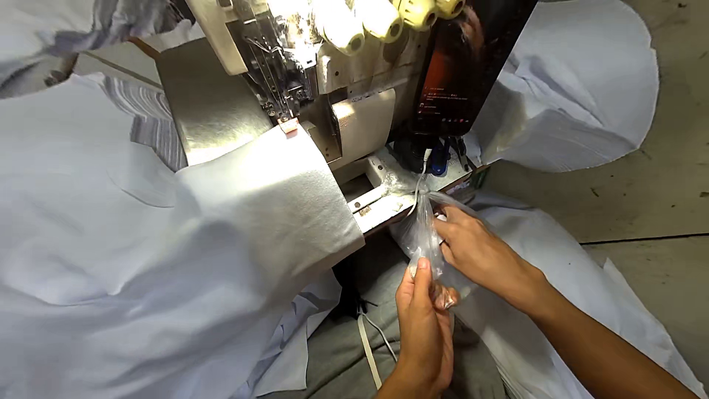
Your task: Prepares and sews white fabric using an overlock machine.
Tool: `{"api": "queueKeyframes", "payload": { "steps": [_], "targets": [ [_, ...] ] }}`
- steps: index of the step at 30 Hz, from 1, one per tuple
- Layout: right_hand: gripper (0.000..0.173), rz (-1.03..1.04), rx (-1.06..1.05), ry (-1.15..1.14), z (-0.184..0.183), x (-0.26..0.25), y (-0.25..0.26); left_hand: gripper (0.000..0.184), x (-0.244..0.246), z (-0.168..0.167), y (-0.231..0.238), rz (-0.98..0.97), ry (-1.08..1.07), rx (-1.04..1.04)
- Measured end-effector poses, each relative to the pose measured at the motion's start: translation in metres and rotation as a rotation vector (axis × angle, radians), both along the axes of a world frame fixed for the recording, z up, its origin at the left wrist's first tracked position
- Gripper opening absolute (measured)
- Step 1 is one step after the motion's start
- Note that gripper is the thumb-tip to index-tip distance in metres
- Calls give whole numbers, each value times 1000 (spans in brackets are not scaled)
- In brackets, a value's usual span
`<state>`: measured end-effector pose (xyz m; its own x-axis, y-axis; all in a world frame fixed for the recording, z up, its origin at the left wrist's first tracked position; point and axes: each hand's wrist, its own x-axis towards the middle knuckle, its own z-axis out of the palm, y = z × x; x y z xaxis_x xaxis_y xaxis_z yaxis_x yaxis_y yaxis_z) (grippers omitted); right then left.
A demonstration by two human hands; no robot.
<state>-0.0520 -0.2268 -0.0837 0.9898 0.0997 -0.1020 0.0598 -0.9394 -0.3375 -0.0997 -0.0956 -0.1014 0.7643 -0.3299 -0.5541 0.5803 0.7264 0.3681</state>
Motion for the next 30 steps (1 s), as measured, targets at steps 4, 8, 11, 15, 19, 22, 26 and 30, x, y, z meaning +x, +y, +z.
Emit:
{"api": "queueKeyframes", "payload": {
  "steps": [4, 8, 11, 15, 19, 22, 26, 30],
  "targets": [
    [42, 67, 65, -253, -1, -9, -8, 26, -2, -10, 12, 51, 44, 54],
    [37, 81, 129, -357, 6, -18, -12, 29, -8, -17, 19, 41, 14, 111],
    [42, 56, 89, -341, 8, -22, -17, 27, -10, -21, 23, 24, -32, 139],
    [32, -26, 135, -407, 3, -23, -17, 24, -12, -24, 26, -9, -47, 156],
    [24, -106, 342, -389, -15, -28, -14, 23, -13, -24, 30, -33, -77, 167],
    [26, -89, 447, -144, -22, -30, -22, 23, -13, -23, 31, -43, -78, 171],
    [17, -173, 530, -290, -2, -39, -25, 24, -14, -20, 35, -55, -81, 175],
    [17, -202, 306, -448, 5, -33, -19, 23, -12, -14, 36, -62, -57, 167]
  ]
}}
